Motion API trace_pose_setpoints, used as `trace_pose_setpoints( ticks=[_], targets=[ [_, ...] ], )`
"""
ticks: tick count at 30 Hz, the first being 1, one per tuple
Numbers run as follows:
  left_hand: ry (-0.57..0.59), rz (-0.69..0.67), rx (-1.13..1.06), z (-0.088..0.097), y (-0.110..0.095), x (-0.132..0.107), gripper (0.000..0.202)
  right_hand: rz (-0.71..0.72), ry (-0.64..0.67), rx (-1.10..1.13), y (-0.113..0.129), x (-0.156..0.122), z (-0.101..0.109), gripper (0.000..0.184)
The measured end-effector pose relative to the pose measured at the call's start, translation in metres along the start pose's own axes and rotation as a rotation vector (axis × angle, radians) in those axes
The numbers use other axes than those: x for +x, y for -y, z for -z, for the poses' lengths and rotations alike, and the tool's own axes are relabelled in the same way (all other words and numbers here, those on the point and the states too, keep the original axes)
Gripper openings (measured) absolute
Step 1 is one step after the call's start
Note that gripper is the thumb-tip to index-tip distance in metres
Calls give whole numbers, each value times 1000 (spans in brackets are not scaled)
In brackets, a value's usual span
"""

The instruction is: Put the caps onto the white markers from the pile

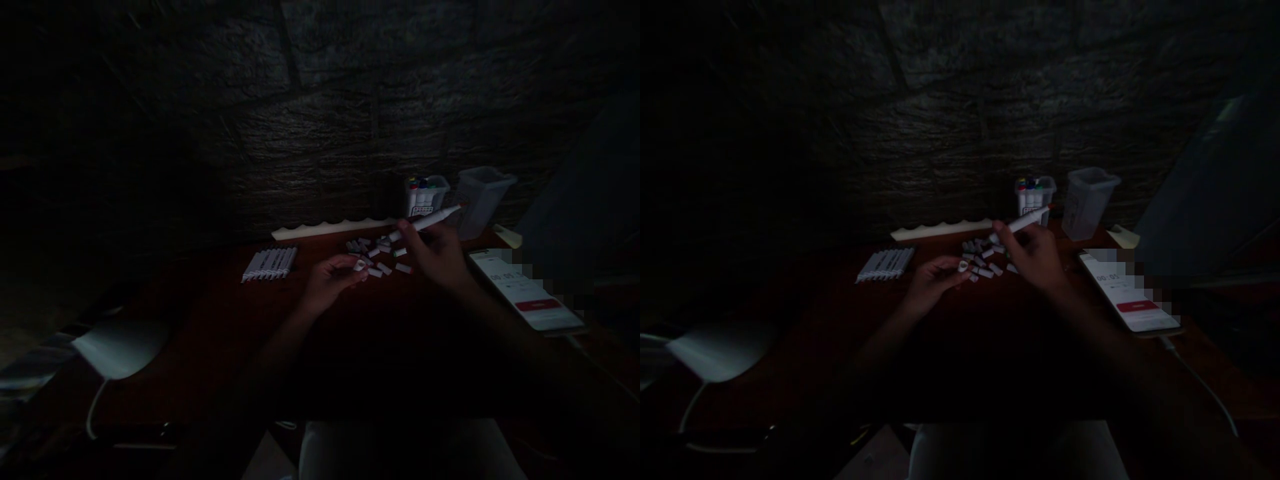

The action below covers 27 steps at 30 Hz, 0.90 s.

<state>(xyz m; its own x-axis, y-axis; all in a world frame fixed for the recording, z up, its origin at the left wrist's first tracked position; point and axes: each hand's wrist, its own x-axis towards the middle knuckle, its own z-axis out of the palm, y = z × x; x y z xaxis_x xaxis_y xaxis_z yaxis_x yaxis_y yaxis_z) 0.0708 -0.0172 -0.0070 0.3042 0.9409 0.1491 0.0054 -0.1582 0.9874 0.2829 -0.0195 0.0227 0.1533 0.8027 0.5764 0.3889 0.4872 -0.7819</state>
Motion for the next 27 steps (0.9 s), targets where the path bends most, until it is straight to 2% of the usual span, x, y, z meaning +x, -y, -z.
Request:
trace_pose_setpoints(
  ticks=[6,13,17,22,27],
  targets=[
    [-11,-25,31,2,1,2,29,39,100,107,20,-13,-14,28],
    [-15,-12,35,0,2,3,27,111,190,145,8,-14,-18,22],
    [11,-10,54,-1,3,2,28,172,274,85,3,-16,-20,20],
    [19,-14,68,-3,9,1,29,71,377,119,0,-15,-21,25],
    [55,0,38,-2,7,1,30,-15,374,169,1,-13,-20,29]
  ],
)
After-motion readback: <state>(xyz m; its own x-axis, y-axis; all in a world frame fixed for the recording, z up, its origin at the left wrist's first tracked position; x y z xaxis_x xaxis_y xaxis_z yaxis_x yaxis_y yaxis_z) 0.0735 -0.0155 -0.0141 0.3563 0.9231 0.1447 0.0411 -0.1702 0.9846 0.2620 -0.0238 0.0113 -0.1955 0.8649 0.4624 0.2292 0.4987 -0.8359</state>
